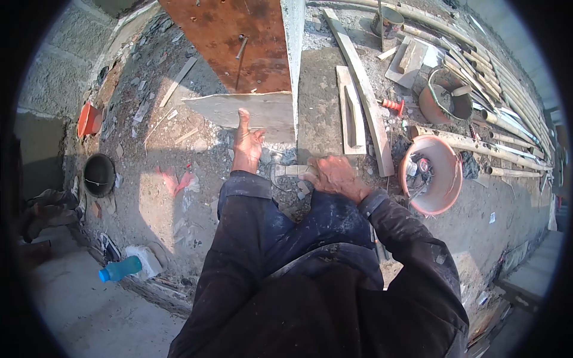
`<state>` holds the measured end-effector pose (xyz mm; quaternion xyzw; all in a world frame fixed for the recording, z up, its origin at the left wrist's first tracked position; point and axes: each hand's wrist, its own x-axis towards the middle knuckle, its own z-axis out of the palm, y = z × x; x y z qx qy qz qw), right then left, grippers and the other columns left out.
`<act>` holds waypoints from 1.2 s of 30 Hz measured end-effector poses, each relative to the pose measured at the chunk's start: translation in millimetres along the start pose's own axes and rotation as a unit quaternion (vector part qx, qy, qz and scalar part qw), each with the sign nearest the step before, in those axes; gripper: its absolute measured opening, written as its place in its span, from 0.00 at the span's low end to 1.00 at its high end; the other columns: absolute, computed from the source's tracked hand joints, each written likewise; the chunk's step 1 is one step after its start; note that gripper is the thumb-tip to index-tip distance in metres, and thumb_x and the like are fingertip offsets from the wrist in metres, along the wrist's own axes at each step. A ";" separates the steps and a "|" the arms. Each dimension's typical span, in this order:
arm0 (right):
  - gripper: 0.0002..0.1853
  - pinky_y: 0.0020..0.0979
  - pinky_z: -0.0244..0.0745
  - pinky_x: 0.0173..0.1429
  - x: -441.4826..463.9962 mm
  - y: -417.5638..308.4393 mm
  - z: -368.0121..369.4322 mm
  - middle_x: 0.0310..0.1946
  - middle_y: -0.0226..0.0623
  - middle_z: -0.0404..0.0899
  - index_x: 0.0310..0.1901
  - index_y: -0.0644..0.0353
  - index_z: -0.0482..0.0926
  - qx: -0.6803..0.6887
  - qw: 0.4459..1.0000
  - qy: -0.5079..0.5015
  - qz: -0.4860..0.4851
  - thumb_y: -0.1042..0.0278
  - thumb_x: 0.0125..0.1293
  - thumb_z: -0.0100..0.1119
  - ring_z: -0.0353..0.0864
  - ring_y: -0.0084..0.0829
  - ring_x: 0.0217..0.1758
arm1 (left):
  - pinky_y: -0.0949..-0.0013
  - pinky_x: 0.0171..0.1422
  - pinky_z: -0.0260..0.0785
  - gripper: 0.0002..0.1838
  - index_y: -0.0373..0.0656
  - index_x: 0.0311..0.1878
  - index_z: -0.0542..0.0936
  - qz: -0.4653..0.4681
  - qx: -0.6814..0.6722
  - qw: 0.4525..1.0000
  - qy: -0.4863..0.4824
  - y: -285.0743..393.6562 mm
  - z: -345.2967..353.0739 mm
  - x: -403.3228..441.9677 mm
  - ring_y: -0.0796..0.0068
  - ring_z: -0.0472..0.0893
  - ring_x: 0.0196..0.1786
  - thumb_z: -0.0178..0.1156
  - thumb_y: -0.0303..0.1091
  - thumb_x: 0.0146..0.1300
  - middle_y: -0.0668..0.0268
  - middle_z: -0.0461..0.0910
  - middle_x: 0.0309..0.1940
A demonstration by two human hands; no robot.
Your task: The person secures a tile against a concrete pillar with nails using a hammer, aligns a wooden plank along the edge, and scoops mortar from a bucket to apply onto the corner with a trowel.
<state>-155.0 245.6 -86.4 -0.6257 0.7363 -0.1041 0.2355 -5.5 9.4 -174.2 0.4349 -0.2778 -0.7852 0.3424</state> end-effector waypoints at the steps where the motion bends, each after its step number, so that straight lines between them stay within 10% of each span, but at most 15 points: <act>1: 0.26 0.55 0.81 0.47 -16.8 -5.7 2.9 0.33 0.53 0.88 0.49 0.59 0.86 -0.002 1.000 -0.005 0.019 0.40 0.71 0.63 0.89 0.57 0.42 | 0.61 0.54 0.63 0.71 0.49 0.80 0.62 -0.004 0.006 1.000 0.002 0.6 0.5 -1.5 0.62 0.78 0.55 0.79 0.80 0.37 0.63 0.73 0.66; 6: 0.26 0.54 0.80 0.46 -103.2 -17.2 14.4 0.33 0.54 0.87 0.47 0.58 0.88 0.103 0.979 0.009 0.174 0.39 0.68 0.66 0.88 0.58 0.41 | 0.31 0.80 0.42 0.81 0.48 0.88 0.43 -0.031 0.033 0.999 -0.008 4.3 2.0 -6.9 0.33 0.53 0.82 0.71 0.87 0.40 0.54 0.46 0.86; 15: 0.25 0.52 0.77 0.44 -195.1 19.4 61.4 0.33 0.59 0.85 0.46 0.62 0.87 0.204 0.912 0.208 0.289 0.43 0.69 0.67 0.85 0.60 0.38 | 0.25 0.81 0.36 0.76 0.51 0.88 0.43 0.002 0.036 0.999 -0.021 23.1 28.7 -60.1 0.35 0.42 0.86 0.66 0.87 0.47 0.49 0.34 0.88; 18: 0.19 0.26 0.62 0.30 -204.4 14.1 45.9 0.26 0.25 0.73 0.37 0.57 0.79 0.536 0.754 0.174 0.336 0.48 0.73 0.67 0.71 0.18 0.27 | 0.39 0.81 0.50 0.63 0.42 0.86 0.53 0.020 0.108 0.994 0.003 14.4 17.9 -84.4 0.45 0.55 0.84 0.69 0.73 0.60 0.44 0.48 0.85; 21: 0.15 0.27 0.62 0.27 -210.1 43.1 66.3 0.23 0.23 0.71 0.37 0.57 0.79 0.584 0.720 0.179 0.329 0.54 0.71 0.69 0.70 0.19 0.23 | 0.57 0.75 0.68 0.26 0.37 0.68 0.80 0.184 0.340 0.922 -0.038 14.9 5.4 -113.2 0.47 0.80 0.69 0.64 0.42 0.73 0.49 0.84 0.63; 24: 0.14 0.30 0.64 0.26 -232.1 58.5 88.2 0.23 0.27 0.72 0.38 0.60 0.78 0.587 0.706 0.185 0.349 0.59 0.69 0.69 0.69 0.21 0.22 | 0.54 0.76 0.69 0.19 0.39 0.58 0.86 0.301 0.523 0.789 -0.113 33.7 -20.6 -138.7 0.45 0.82 0.67 0.68 0.38 0.69 0.53 0.88 0.55; 29: 0.14 0.35 0.68 0.30 -291.4 50.6 94.8 0.26 0.33 0.76 0.43 0.68 0.80 0.495 0.735 0.208 0.415 0.63 0.67 0.67 0.74 0.26 0.26 | 0.22 0.83 0.31 0.31 0.44 0.68 0.79 0.270 0.765 0.582 -0.054 61.5 -46.3 -211.4 0.47 0.57 0.85 0.72 0.44 0.63 0.50 0.74 0.73; 31: 0.19 0.40 0.73 0.38 -316.9 46.8 101.7 0.29 0.39 0.79 0.48 0.71 0.80 0.471 0.737 0.223 0.431 0.62 0.65 0.68 0.79 0.34 0.32 | 0.43 0.88 0.42 0.39 0.42 0.77 0.71 0.161 0.662 0.721 -0.125 65.4 -49.0 -228.0 0.44 0.55 0.85 0.70 0.45 0.65 0.45 0.68 0.77; 36: 0.26 0.46 0.76 0.51 -354.0 45.5 111.1 0.36 0.54 0.84 0.55 0.72 0.80 0.270 0.804 0.332 0.414 0.60 0.61 0.70 0.84 0.51 0.41 | 0.50 0.87 0.47 0.37 0.43 0.80 0.68 0.236 0.638 0.728 -0.085 44.9 -72.3 -230.4 0.47 0.56 0.85 0.65 0.42 0.70 0.46 0.60 0.82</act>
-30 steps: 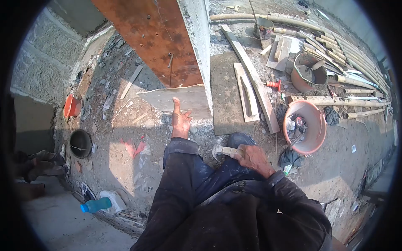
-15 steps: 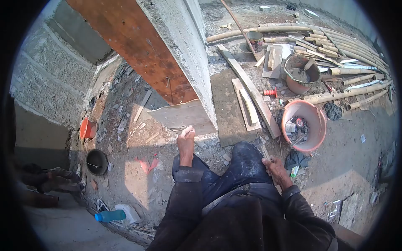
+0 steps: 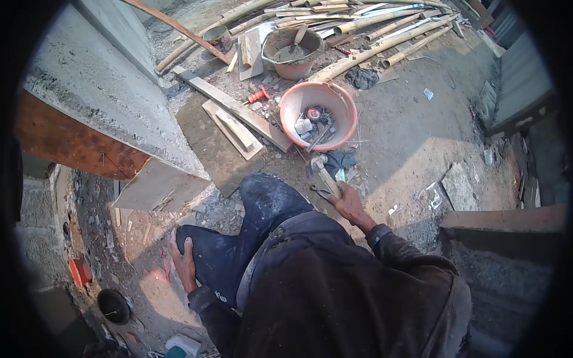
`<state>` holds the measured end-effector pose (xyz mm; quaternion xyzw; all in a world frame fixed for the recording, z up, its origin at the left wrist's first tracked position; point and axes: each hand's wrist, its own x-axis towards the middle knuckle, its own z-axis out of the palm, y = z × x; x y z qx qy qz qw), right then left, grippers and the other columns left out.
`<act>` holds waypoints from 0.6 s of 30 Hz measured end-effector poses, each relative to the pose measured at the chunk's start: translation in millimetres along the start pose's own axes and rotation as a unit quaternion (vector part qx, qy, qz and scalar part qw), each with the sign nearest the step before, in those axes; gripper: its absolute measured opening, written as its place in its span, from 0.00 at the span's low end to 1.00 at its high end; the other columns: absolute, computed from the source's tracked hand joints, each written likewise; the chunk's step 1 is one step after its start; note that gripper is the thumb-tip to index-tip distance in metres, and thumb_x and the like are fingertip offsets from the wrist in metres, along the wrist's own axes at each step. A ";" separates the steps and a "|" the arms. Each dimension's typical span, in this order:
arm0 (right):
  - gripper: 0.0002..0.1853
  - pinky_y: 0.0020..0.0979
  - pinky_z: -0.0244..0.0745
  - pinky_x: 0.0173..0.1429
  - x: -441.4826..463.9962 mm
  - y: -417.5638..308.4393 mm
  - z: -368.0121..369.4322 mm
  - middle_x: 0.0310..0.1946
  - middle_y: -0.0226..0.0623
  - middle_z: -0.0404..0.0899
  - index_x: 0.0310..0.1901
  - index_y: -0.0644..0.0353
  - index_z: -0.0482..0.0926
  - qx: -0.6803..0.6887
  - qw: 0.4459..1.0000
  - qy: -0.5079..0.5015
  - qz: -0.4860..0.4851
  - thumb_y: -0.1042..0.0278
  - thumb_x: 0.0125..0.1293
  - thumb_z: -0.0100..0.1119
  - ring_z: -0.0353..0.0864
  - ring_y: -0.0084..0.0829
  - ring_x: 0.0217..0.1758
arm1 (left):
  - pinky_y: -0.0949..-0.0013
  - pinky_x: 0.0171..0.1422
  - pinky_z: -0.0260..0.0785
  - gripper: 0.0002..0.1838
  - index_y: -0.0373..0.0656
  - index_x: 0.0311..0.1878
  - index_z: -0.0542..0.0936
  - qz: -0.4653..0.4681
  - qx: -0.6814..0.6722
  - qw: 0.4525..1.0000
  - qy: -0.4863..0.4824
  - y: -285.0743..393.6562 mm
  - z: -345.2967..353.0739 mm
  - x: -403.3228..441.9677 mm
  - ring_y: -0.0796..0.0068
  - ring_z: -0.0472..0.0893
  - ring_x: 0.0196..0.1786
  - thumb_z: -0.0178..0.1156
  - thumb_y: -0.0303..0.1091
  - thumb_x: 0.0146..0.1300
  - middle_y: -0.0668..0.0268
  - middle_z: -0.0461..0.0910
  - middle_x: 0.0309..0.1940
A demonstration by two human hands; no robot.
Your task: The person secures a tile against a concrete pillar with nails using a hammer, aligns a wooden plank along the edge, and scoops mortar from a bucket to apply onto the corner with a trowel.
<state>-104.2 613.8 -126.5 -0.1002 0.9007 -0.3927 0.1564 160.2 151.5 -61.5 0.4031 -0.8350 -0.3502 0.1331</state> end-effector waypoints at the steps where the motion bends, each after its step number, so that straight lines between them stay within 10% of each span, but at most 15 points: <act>1: 0.26 0.46 0.77 0.51 -1.1 -15.7 -15.1 0.38 0.57 0.84 0.55 0.71 0.80 0.005 1.000 0.024 0.005 0.60 0.60 0.71 0.85 0.53 0.42 | 0.50 0.87 0.48 0.36 0.43 0.79 0.69 0.009 -0.012 1.000 0.004 1.0 0.9 1.0 0.48 0.57 0.85 0.66 0.42 0.70 0.46 0.62 0.80; 8: 0.17 0.27 0.66 0.27 72.8 -49.8 -64.0 0.23 0.26 0.73 0.53 0.69 0.81 0.187 0.982 0.028 0.017 0.66 0.68 0.65 0.70 0.17 0.23 | 0.53 0.85 0.53 0.35 0.43 0.75 0.75 -0.002 -0.047 0.998 0.030 -9.1 5.4 10.0 0.48 0.63 0.82 0.69 0.45 0.68 0.45 0.67 0.77; 18: 0.08 0.28 0.72 0.25 238.5 19.5 -83.6 0.23 0.35 0.76 0.39 0.67 0.82 0.164 0.970 -0.127 0.125 0.70 0.64 0.62 0.79 0.28 0.22 | 0.54 0.84 0.58 0.38 0.48 0.74 0.77 -0.022 -0.077 0.994 0.071 -17.5 4.2 5.1 0.47 0.66 0.80 0.74 0.50 0.62 0.46 0.67 0.78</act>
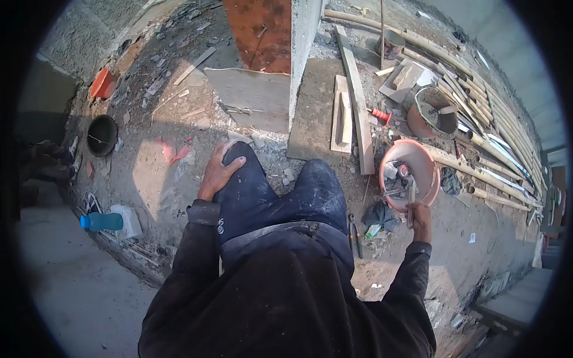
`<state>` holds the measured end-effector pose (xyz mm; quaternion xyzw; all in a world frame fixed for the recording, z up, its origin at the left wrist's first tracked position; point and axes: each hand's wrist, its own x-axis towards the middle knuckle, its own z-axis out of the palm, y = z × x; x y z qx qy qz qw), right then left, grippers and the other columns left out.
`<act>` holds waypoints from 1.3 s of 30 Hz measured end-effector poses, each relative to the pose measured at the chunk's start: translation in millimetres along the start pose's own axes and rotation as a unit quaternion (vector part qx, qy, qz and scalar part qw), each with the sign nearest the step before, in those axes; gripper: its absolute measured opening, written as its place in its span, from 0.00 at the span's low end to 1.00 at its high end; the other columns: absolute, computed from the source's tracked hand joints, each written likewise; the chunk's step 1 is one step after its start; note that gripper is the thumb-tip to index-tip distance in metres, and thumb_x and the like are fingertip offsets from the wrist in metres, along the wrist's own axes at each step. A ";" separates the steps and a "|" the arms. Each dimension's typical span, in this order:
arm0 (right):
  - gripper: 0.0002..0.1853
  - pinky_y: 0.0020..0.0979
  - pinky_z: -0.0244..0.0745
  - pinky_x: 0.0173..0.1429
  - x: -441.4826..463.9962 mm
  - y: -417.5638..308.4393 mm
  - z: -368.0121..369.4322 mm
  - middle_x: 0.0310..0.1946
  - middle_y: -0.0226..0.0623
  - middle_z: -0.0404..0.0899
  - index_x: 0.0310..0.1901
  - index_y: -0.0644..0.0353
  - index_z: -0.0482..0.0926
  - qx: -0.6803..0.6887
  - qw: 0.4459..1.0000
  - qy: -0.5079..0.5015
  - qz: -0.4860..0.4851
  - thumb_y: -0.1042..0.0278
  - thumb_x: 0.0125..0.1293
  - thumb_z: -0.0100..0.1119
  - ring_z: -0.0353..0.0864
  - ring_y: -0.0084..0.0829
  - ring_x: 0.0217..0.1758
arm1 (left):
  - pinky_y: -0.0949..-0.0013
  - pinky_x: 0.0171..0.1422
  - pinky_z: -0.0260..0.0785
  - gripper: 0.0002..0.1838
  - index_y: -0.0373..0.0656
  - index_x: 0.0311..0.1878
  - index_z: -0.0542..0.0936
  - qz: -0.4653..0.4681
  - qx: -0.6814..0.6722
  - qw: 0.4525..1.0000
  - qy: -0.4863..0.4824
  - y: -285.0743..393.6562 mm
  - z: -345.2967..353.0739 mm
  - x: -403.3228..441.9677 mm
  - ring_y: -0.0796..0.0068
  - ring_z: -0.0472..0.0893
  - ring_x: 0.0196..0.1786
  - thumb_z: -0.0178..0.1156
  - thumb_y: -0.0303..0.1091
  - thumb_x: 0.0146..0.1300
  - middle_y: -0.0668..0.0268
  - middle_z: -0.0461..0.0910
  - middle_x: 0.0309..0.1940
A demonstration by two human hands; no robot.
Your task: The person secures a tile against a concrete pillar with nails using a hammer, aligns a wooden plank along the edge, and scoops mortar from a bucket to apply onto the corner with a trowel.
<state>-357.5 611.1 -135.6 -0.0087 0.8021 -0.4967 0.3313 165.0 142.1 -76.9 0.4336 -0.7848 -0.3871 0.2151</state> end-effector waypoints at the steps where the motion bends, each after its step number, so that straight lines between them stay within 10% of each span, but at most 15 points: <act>1: 0.09 0.31 0.73 0.25 6.5 0.9 0.2 0.24 0.36 0.77 0.38 0.67 0.82 0.008 0.999 -0.022 0.033 0.68 0.63 0.64 0.81 0.30 0.23 | 0.54 0.84 0.58 0.37 0.50 0.74 0.77 0.007 -0.002 1.000 0.002 -0.2 -0.4 -0.2 0.47 0.66 0.80 0.74 0.50 0.62 0.46 0.67 0.78; 6: 0.16 0.40 0.77 0.28 -18.8 -11.0 5.3 0.30 0.44 0.83 0.38 0.67 0.84 -0.068 0.995 0.068 -0.011 0.59 0.66 0.67 0.84 0.37 0.23 | 0.54 0.84 0.58 0.37 0.49 0.73 0.78 0.015 0.000 1.000 -0.005 0.2 -2.7 -2.8 0.47 0.66 0.80 0.74 0.49 0.62 0.46 0.68 0.77; 8: 0.23 0.45 0.79 0.34 30.4 41.3 -28.9 0.39 0.49 0.85 0.49 0.66 0.84 -0.323 0.888 0.302 -0.123 0.49 0.71 0.63 0.87 0.40 0.34 | 0.54 0.83 0.59 0.37 0.46 0.72 0.78 0.005 -0.023 1.000 0.009 3.8 -3.3 -2.5 0.48 0.67 0.80 0.74 0.48 0.61 0.46 0.69 0.77; 11: 0.30 0.41 0.84 0.43 24.3 70.2 -21.1 0.53 0.58 0.82 0.60 0.70 0.78 -0.244 0.821 0.479 -0.193 0.45 0.76 0.56 0.88 0.50 0.54 | 0.55 0.83 0.59 0.36 0.43 0.71 0.79 0.015 -0.037 0.999 0.003 0.0 0.3 0.4 0.49 0.67 0.80 0.74 0.47 0.62 0.47 0.70 0.76; 13: 0.32 0.44 0.84 0.42 13.7 86.0 7.6 0.59 0.60 0.77 0.62 0.74 0.72 0.294 0.882 0.367 -0.047 0.46 0.79 0.52 0.87 0.52 0.51 | 0.55 0.83 0.59 0.35 0.43 0.71 0.79 0.009 -0.038 0.999 0.011 0.4 1.7 -0.4 0.49 0.67 0.80 0.73 0.47 0.62 0.47 0.70 0.75; 14: 0.26 0.46 0.85 0.40 31.3 115.5 12.4 0.52 0.54 0.80 0.56 0.72 0.74 0.336 0.852 0.397 0.065 0.49 0.81 0.47 0.87 0.51 0.46 | 0.55 0.83 0.59 0.35 0.43 0.71 0.79 0.013 -0.039 0.999 0.009 3.1 2.1 -0.6 0.49 0.67 0.80 0.73 0.47 0.62 0.47 0.70 0.75; 19: 0.11 0.35 0.80 0.30 -51.6 168.3 151.5 0.27 0.33 0.77 0.39 0.57 0.79 0.087 0.989 -0.026 0.117 0.59 0.76 0.59 0.81 0.33 0.26 | 0.58 0.82 0.59 0.34 0.41 0.71 0.78 0.006 -0.021 1.000 0.016 7.3 3.6 -2.8 0.53 0.70 0.77 0.72 0.44 0.65 0.49 0.73 0.74; 21: 0.19 0.47 0.80 0.42 -24.4 197.5 188.1 0.31 0.51 0.87 0.45 0.66 0.85 -0.169 0.984 -0.023 -0.045 0.56 0.74 0.58 0.87 0.49 0.33 | 0.57 0.82 0.59 0.34 0.40 0.71 0.78 0.000 -0.036 0.999 0.007 13.7 1.4 -5.8 0.52 0.69 0.78 0.72 0.45 0.64 0.48 0.72 0.74; 23: 0.19 0.48 0.78 0.54 -81.0 72.7 220.6 0.39 0.51 0.89 0.45 0.68 0.86 -0.269 0.957 0.020 -0.103 0.57 0.76 0.57 0.87 0.55 0.45 | 0.55 0.82 0.59 0.35 0.40 0.71 0.79 0.008 -0.051 0.999 -0.004 15.7 -1.6 -1.9 0.51 0.69 0.79 0.73 0.45 0.63 0.47 0.71 0.75; 28: 0.15 0.50 0.76 0.57 -24.6 -0.7 245.3 0.44 0.55 0.86 0.51 0.64 0.85 -0.210 0.919 0.047 -0.331 0.60 0.73 0.60 0.83 0.61 0.54 | 0.57 0.81 0.61 0.33 0.38 0.70 0.79 -0.002 -0.086 0.996 0.002 18.1 1.6 -2.4 0.53 0.72 0.75 0.73 0.41 0.63 0.49 0.75 0.71; 29: 0.19 0.52 0.75 0.56 16.6 9.4 249.5 0.46 0.57 0.83 0.58 0.64 0.81 -0.295 0.842 0.126 -0.433 0.61 0.71 0.63 0.80 0.61 0.53 | 0.57 0.81 0.61 0.33 0.38 0.70 0.79 0.011 -0.082 0.997 -0.009 18.1 3.2 -2.4 0.53 0.72 0.75 0.73 0.41 0.63 0.49 0.75 0.70; 35: 0.46 0.45 0.83 0.57 140.5 -2.1 262.2 0.59 0.69 0.75 0.77 0.74 0.55 -0.460 0.836 0.131 -0.268 0.66 0.61 0.66 0.83 0.61 0.57 | 0.56 0.79 0.64 0.37 0.45 0.72 0.77 0.021 -0.004 1.000 0.022 24.1 -12.6 -13.9 0.54 0.72 0.76 0.72 0.54 0.64 0.54 0.74 0.72; 36: 0.50 0.46 0.84 0.56 218.5 63.9 260.1 0.64 0.69 0.74 0.79 0.73 0.51 -0.495 0.756 0.187 -0.385 0.66 0.60 0.66 0.85 0.58 0.54 | 0.55 0.81 0.61 0.38 0.46 0.74 0.75 0.019 -0.012 1.000 0.013 20.3 -12.5 -13.9 0.53 0.70 0.77 0.71 0.55 0.65 0.53 0.72 0.73; 38: 0.58 0.46 0.85 0.55 226.8 56.1 258.5 0.57 0.58 0.83 0.84 0.65 0.43 -0.517 0.823 0.100 -0.214 0.71 0.55 0.69 0.89 0.54 0.51 | 0.54 0.83 0.59 0.40 0.48 0.76 0.74 0.012 -0.017 1.000 0.015 17.1 -15.1 -18.4 0.51 0.68 0.79 0.70 0.57 0.66 0.51 0.70 0.74; 39: 0.58 0.48 0.85 0.55 211.5 61.6 262.8 0.51 0.56 0.86 0.84 0.61 0.45 -0.495 0.790 0.191 -0.308 0.72 0.54 0.71 0.89 0.55 0.51 | 0.54 0.83 0.59 0.40 0.48 0.76 0.73 0.016 -0.026 1.000 0.003 22.7 -16.0 -21.5 0.51 0.67 0.79 0.70 0.57 0.66 0.51 0.70 0.74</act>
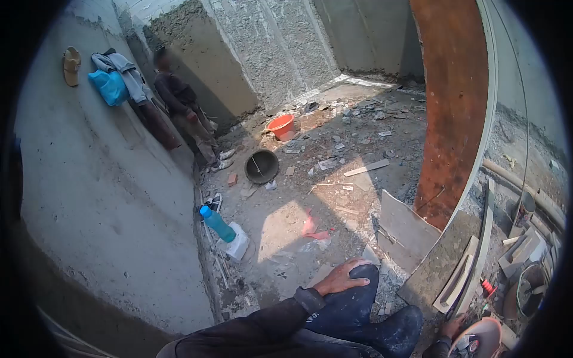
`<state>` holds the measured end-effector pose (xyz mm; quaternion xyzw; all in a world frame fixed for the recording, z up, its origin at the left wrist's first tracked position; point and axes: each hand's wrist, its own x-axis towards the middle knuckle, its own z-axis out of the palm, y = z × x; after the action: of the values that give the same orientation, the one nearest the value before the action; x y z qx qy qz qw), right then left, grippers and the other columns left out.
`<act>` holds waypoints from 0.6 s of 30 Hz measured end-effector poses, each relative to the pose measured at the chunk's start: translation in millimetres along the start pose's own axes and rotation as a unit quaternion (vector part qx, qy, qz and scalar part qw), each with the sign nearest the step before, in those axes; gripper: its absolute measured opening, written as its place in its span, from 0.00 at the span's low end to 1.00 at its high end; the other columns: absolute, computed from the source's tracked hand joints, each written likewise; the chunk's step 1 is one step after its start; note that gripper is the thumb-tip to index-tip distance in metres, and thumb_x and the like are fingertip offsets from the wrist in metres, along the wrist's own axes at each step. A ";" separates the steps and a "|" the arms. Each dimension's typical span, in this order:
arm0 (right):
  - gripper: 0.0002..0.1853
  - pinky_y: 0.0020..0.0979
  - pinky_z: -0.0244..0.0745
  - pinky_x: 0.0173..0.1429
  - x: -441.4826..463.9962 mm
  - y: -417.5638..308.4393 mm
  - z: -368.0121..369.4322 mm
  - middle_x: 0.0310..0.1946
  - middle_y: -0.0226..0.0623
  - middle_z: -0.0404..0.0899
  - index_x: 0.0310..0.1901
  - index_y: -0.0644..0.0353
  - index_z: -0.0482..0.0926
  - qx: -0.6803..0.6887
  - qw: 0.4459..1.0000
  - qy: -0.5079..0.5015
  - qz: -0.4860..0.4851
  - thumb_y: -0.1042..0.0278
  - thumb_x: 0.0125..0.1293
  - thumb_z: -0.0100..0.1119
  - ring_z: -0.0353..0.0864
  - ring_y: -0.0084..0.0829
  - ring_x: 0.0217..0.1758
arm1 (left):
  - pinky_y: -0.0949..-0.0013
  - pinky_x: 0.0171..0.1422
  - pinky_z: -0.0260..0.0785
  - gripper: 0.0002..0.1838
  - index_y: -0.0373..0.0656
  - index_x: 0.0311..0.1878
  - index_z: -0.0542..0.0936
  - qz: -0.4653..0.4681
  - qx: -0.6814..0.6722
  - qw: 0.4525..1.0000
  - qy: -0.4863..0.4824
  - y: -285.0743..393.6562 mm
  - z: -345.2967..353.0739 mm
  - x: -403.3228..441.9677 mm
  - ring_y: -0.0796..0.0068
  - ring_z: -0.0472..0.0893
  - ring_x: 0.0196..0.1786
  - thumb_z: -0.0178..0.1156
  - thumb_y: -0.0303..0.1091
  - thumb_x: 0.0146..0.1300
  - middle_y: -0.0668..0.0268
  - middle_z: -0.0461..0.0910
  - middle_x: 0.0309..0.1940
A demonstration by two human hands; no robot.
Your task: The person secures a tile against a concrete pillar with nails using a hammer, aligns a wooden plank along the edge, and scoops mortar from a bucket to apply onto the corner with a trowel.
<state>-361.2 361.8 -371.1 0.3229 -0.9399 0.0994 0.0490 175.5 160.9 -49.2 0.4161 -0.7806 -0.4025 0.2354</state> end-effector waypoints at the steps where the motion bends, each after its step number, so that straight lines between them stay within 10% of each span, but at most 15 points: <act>1: 0.60 0.52 0.84 0.56 0.0 -9.0 -15.0 0.52 0.57 0.84 0.84 0.59 0.45 0.028 0.997 -0.072 0.011 0.69 0.53 0.74 0.88 0.58 0.52 | 0.53 0.83 0.59 0.40 0.48 0.76 0.73 0.006 -0.011 1.000 -0.015 2.1 0.7 -1.3 0.51 0.67 0.79 0.70 0.57 0.66 0.52 0.70 0.74; 8: 0.41 0.58 0.80 0.57 66.0 -44.1 -105.1 0.58 0.62 0.81 0.81 0.61 0.58 0.031 0.995 -0.063 -0.077 0.61 0.68 0.60 0.84 0.62 0.57 | 0.55 0.82 0.61 0.40 0.46 0.74 0.74 0.007 -0.006 1.000 -0.005 4.2 5.9 -0.2 0.51 0.70 0.77 0.71 0.57 0.63 0.55 0.72 0.73; 9: 0.38 0.56 0.81 0.53 111.5 4.6 -50.3 0.51 0.57 0.83 0.80 0.58 0.62 0.015 0.983 0.127 -0.131 0.61 0.70 0.59 0.85 0.61 0.52 | 0.55 0.82 0.61 0.40 0.46 0.74 0.74 0.002 -0.010 1.000 -0.005 3.9 4.1 -0.3 0.51 0.70 0.77 0.71 0.57 0.63 0.55 0.72 0.73; 11: 0.34 0.50 0.82 0.48 147.9 51.7 -82.8 0.48 0.48 0.81 0.81 0.49 0.63 -0.113 0.965 0.188 -0.143 0.58 0.75 0.56 0.86 0.50 0.46 | 0.55 0.81 0.61 0.39 0.47 0.73 0.75 0.006 -0.006 1.000 -0.003 3.7 3.4 1.0 0.52 0.70 0.77 0.71 0.56 0.63 0.55 0.73 0.72; 13: 0.34 0.55 0.81 0.50 166.3 123.6 -105.5 0.55 0.45 0.80 0.81 0.44 0.63 -0.233 0.940 0.238 -0.072 0.52 0.75 0.56 0.84 0.51 0.54 | 0.56 0.82 0.61 0.40 0.46 0.75 0.74 -0.008 -0.015 1.000 -0.009 9.3 -2.6 0.0 0.54 0.70 0.77 0.73 0.55 0.63 0.53 0.72 0.73; 15: 0.36 0.59 0.75 0.60 132.9 88.9 -213.2 0.65 0.45 0.75 0.77 0.47 0.67 -0.238 0.963 0.067 0.104 0.58 0.67 0.61 0.76 0.52 0.67 | 0.57 0.80 0.64 0.37 0.44 0.71 0.78 -0.007 -0.014 1.000 0.019 9.6 1.6 -0.5 0.52 0.73 0.75 0.73 0.53 0.62 0.53 0.75 0.70; 16: 0.35 0.61 0.73 0.56 129.5 118.2 -191.9 0.64 0.44 0.75 0.74 0.49 0.70 -0.253 0.944 0.202 0.060 0.57 0.64 0.64 0.76 0.51 0.65 | 0.57 0.79 0.64 0.37 0.42 0.70 0.78 -0.002 0.011 0.999 0.033 3.2 6.0 0.2 0.51 0.75 0.74 0.74 0.49 0.61 0.52 0.77 0.69; 18: 0.28 0.59 0.73 0.56 95.2 82.9 -227.3 0.57 0.47 0.76 0.66 0.54 0.73 -0.149 0.974 0.167 0.022 0.58 0.66 0.63 0.77 0.53 0.61 | 0.58 0.78 0.65 0.35 0.37 0.69 0.78 -0.011 -0.050 0.998 0.020 15.1 8.8 1.6 0.53 0.76 0.72 0.74 0.42 0.61 0.51 0.77 0.69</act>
<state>-480.8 418.5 -147.3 0.2705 -0.9295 0.0121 0.2504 161.5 168.4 -41.7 0.4201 -0.7502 -0.4350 0.2674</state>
